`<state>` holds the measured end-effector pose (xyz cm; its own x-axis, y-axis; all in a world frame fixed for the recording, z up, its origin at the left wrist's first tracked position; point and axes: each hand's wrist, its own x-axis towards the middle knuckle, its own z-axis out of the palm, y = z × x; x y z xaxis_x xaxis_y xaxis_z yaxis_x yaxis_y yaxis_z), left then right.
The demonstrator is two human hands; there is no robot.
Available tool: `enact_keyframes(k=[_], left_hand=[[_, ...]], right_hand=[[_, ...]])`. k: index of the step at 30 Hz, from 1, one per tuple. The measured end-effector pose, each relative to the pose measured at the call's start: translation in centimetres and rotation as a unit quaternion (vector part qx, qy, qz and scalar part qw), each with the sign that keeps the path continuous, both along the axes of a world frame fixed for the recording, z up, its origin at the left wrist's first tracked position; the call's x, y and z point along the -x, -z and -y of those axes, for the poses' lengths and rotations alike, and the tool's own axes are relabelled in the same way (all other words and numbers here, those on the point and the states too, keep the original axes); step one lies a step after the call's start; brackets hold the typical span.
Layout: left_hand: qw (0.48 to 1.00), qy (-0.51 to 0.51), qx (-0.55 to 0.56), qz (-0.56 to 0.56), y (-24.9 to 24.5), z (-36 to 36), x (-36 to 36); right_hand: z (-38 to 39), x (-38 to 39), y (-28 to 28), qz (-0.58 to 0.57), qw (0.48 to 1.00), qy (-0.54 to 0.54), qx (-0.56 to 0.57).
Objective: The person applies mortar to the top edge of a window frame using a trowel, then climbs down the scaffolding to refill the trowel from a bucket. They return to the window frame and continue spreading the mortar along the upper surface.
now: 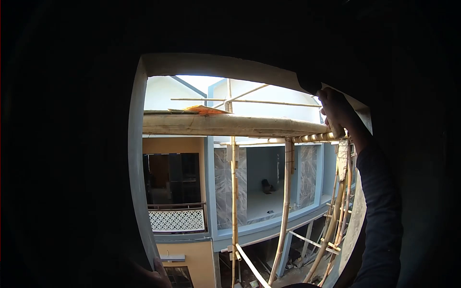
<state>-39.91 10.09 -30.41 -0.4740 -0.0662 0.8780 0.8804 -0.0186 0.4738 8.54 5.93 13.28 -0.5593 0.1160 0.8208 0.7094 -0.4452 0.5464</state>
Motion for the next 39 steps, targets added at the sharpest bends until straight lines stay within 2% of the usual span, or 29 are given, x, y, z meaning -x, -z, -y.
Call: enact_keyframes(k=[1, 2, 3, 4, 6, 7, 10, 12, 13, 14, 15, 16, 18, 21, 22, 24, 25, 26, 27, 28, 31, 32, 33, 34, 35, 36, 37, 38, 39], left_hand=[[1.000, 0.001, 0.002, -0.001, 0.0, -0.1, 0.0], [1.000, 0.004, -0.008, 0.001, 0.0, -0.2, -0.1], [1.000, 0.006, -0.018, 0.002, 0.0, -0.1, 0.0], [1.000, 0.005, -0.016, -0.001, 0.0, 0.1, 0.0], [0.999, -0.031, 0.014, 0.009, 0.1, 0.4, -0.1], [0.999, -0.032, 0.014, 0.006, 0.2, 0.3, 0.0], [0.999, -0.018, 0.021, 0.018, 0.7, 0.0, 0.2], [0.995, -0.069, 0.064, 0.018, 1.0, -0.1, 0.4], [0.995, -0.068, 0.069, 0.019, 1.0, 0.0, 0.3], [0.997, -0.055, 0.043, 0.019, 0.5, 0.2, 0.0], [0.999, -0.043, 0.015, 0.019, 0.2, 0.3, -0.2], [0.999, -0.042, 0.012, 0.021, 0.1, 0.2, -0.1], [0.999, -0.042, 0.007, 0.013, 0.1, 0.0, 0.1], [1.000, -0.016, 0.009, 0.009, 0.3, -0.1, 0.3], [1.000, -0.016, 0.009, 0.008, 0.2, 0.2, 0.2], [1.000, -0.004, 0.014, 0.014, -0.4, 1.0, -0.3], [1.000, -0.001, 0.013, 0.007, -0.5, 1.2, -0.4], [0.999, -0.017, 0.027, 0.018, -0.5, 1.2, -0.5], [0.998, -0.034, 0.042, 0.028, -0.4, 1.2, -0.6], [0.998, -0.031, 0.040, 0.020, -0.2, 0.9, -0.4], [0.999, -0.044, 0.021, -0.001, 0.2, 0.5, -0.3], [0.996, -0.032, 0.073, 0.048, 0.2, 0.6, -0.7], [0.987, -0.020, 0.125, 0.097, 0.1, 0.7, -0.9], [0.987, -0.020, 0.126, 0.095, 0.3, 0.8, -0.8], [0.996, -0.035, 0.075, 0.045, 0.3, 0.6, -0.3], [0.999, -0.049, 0.024, -0.006, 0.3, 0.6, 0.0], [0.998, -0.049, 0.024, -0.006, 0.3, 0.6, -0.1], [0.998, -0.050, 0.022, -0.006, 0.2, 0.5, -0.1], [0.998, -0.052, 0.019, -0.005, 0.1, 0.5, -0.1]], right_hand=[[-0.2, 0.2, -0.1, -0.123, 0.986, -0.091, 0.069], [0.7, 3.0, 0.0, -0.243, 0.943, -0.179, 0.138], [4.5, 9.3, 0.9, -0.448, 0.814, -0.301, 0.214], [-0.3, 5.4, -0.1, -0.094, 0.956, -0.254, 0.111], [0.5, 10.3, -1.1, -0.058, 0.971, -0.176, 0.153], [-0.1, 11.6, -1.2, 0.061, 0.994, -0.088, 0.034], [0.3, 14.7, -1.5, -0.009, 0.985, -0.140, 0.101], [1.8, 13.1, -1.5, 0.006, 0.987, -0.090, 0.133], [0.2, 10.3, -2.1, 0.071, 0.995, -0.035, 0.060], [-0.6, 8.4, -1.8, 0.021, 0.994, -0.101, 0.046], [-0.4, 7.2, -1.8, -0.107, 0.980, -0.111, 0.127], [-0.6, 5.0, -1.5, -0.066, 0.986, -0.114, 0.106], [-0.3, 2.5, -1.9, -0.198, 0.959, -0.165, 0.116], [-0.6, 1.7, -1.5, -0.115, 0.960, -0.234, 0.101], [3.3, 8.6, 0.0, -0.380, 0.850, -0.305, 0.202], [1.1, 9.9, -0.5, -0.145, 0.946, -0.226, 0.182], [0.8, 11.4, -0.1, 0.010, 0.990, -0.117, 0.082], [0.7, 13.5, -0.1, -0.037, 0.979, -0.178, 0.092], [1.5, 15.3, 0.5, -0.099, 0.973, -0.184, 0.102], [1.4, 15.5, 0.7, -0.086, 0.967, -0.219, 0.095], [1.3, 12.8, 0.5, -0.085, 0.970, -0.203, 0.105], [1.4, 10.9, 0.4, -0.068, 0.975, -0.186, 0.102], [1.9, 9.9, 0.5, -0.176, 0.957, -0.190, 0.131], [1.1, 6.6, 0.3, -0.095, 0.978, -0.144, 0.120], [2.5, 6.5, 0.5, -0.331, 0.892, -0.226, 0.211], [2.0, 4.1, 1.2, -0.293, 0.922, -0.206, 0.144], [1.0, 0.7, 1.1, -0.193, 0.968, -0.104, 0.120], [1.0, -1.1, 1.2, -0.250, 0.949, -0.125, 0.144], [-0.7, -5.2, 1.1, -0.144, 0.987, -0.037, 0.065]])
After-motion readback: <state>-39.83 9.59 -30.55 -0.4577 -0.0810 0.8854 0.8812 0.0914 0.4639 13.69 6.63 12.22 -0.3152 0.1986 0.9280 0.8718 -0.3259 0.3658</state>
